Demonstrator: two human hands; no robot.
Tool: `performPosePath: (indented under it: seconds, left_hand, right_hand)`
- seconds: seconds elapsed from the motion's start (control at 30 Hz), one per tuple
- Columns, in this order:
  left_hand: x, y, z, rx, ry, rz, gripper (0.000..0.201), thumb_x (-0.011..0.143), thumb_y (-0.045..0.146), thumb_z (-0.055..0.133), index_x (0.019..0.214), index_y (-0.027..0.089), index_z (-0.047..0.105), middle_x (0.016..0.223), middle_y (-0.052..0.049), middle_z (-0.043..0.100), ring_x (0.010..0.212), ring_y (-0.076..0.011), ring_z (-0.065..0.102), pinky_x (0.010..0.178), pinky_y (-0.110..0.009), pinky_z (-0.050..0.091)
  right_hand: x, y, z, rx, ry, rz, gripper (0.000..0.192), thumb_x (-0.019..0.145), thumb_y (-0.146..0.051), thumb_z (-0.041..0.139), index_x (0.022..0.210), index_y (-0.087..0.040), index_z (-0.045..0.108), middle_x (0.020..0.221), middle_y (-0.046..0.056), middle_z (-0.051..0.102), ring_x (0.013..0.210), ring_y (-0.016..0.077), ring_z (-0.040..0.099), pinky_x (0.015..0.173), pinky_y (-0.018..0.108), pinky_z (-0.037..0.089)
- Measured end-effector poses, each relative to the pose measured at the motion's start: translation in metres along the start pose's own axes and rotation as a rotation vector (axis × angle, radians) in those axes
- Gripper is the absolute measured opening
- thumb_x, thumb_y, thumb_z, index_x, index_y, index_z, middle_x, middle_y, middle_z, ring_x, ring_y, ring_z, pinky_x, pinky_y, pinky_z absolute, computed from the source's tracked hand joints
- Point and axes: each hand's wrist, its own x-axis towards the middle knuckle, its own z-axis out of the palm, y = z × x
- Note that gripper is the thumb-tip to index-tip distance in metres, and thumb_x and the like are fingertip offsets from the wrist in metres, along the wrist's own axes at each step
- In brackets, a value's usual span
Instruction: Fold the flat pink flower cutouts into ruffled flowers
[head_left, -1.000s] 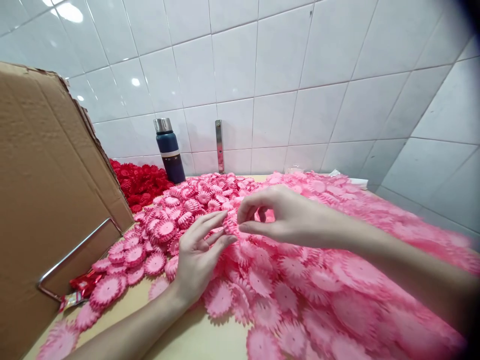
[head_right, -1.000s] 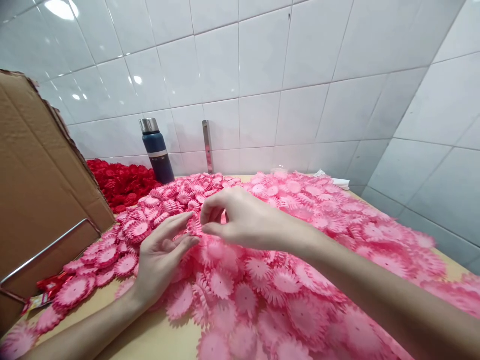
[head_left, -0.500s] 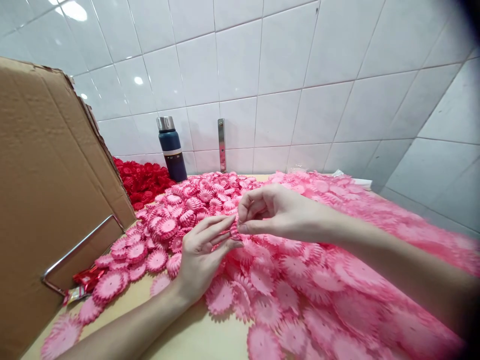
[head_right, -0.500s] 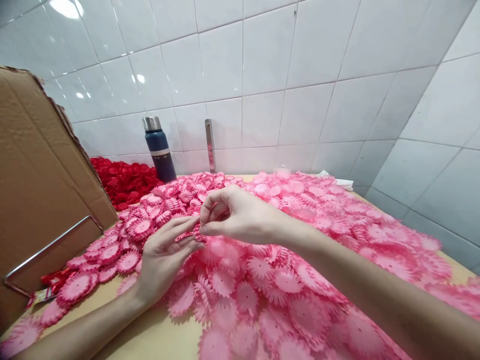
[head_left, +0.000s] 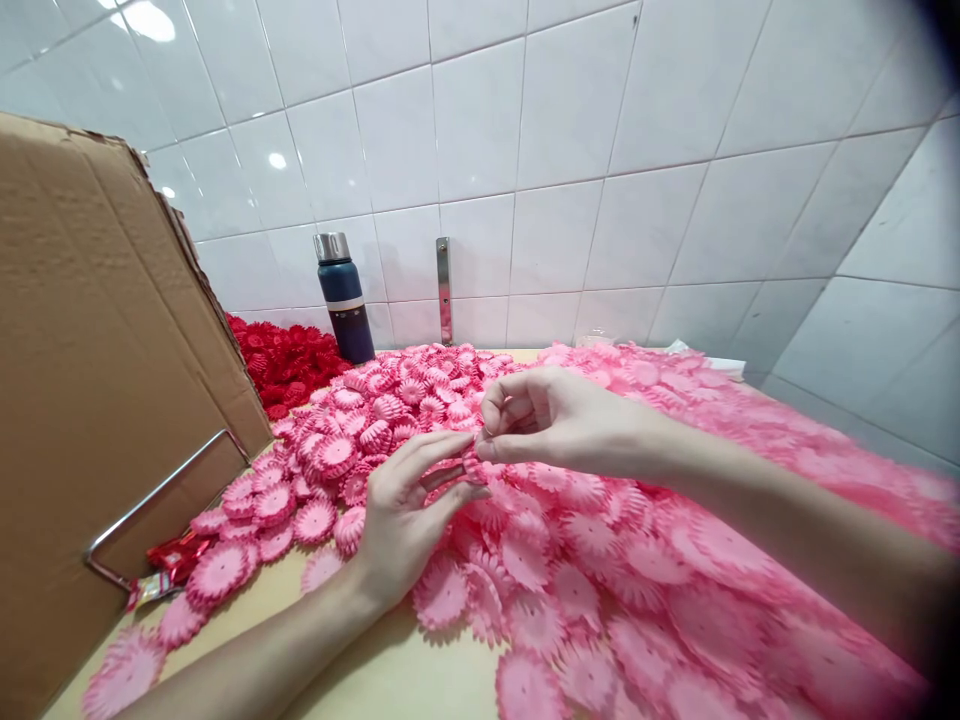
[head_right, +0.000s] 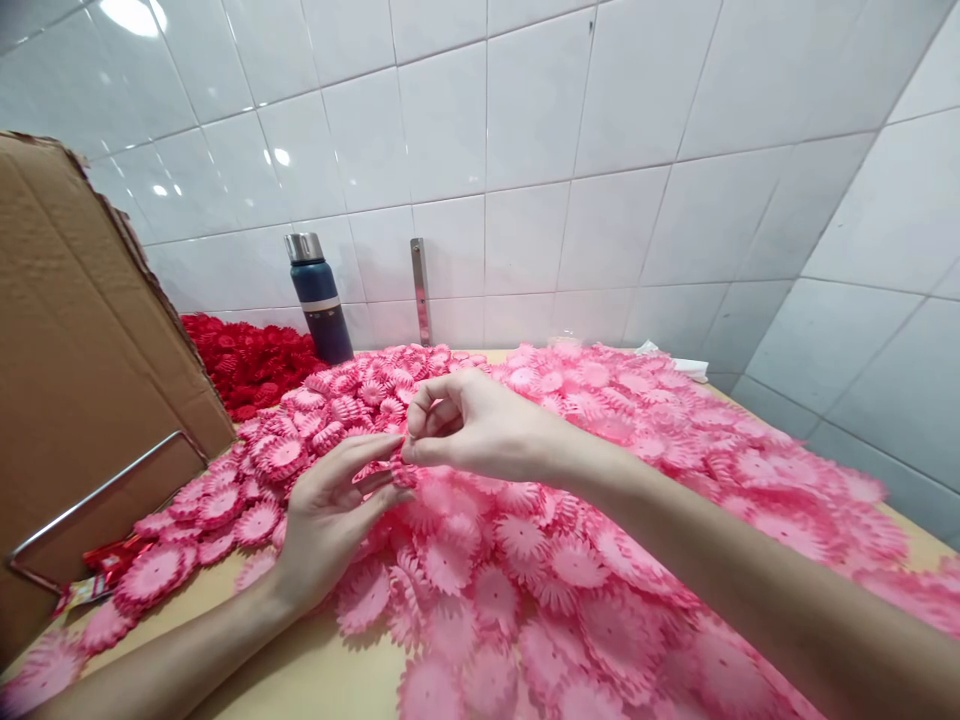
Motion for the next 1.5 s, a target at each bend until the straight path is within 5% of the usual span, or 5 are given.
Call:
performPosePath:
  seconds: [0.83, 1.17, 1.5]
  left_hand:
    - [-0.001, 0.0, 0.0, 0.015, -0.009, 0.011, 0.038, 0.079, 0.012, 0.069, 0.113, 0.028, 0.069, 0.117, -0.007, 0.059, 0.106, -0.0217, 0.063, 0.087, -0.036, 0.06]
    - [0.002, 0.01, 0.001, 0.088, 0.131, 0.053, 0.025, 0.075, 0.012, 0.073, 0.097, 0.025, 0.071, 0.108, -0.004, 0.063, 0.105, -0.0194, 0.062, 0.076, -0.026, 0.062]
    - [0.003, 0.007, -0.002, 0.1, 0.119, 0.118, 0.03, 0.075, 0.007, 0.072, 0.099, 0.024, 0.069, 0.11, -0.004, 0.063, 0.106, -0.017, 0.061, 0.085, -0.027, 0.059]
  right_hand:
    - [0.002, 0.004, 0.001, -0.01, -0.008, -0.001, 0.016, 0.073, -0.017, 0.065, 0.074, -0.019, 0.049, 0.069, -0.001, 0.058, 0.064, 0.0115, 0.054, 0.06, 0.025, 0.043]
    - [0.003, 0.012, -0.012, -0.342, 0.114, -0.071, 0.012, 0.07, -0.009, 0.052, 0.069, -0.02, 0.047, 0.062, -0.004, 0.049, 0.055, 0.0102, 0.045, 0.049, 0.024, 0.034]
    - [-0.003, 0.0, -0.008, -0.509, -0.011, -0.063, 0.024, 0.085, -0.018, 0.045, 0.084, -0.02, 0.069, 0.09, 0.005, 0.067, 0.078, 0.0175, 0.058, 0.066, 0.029, 0.042]
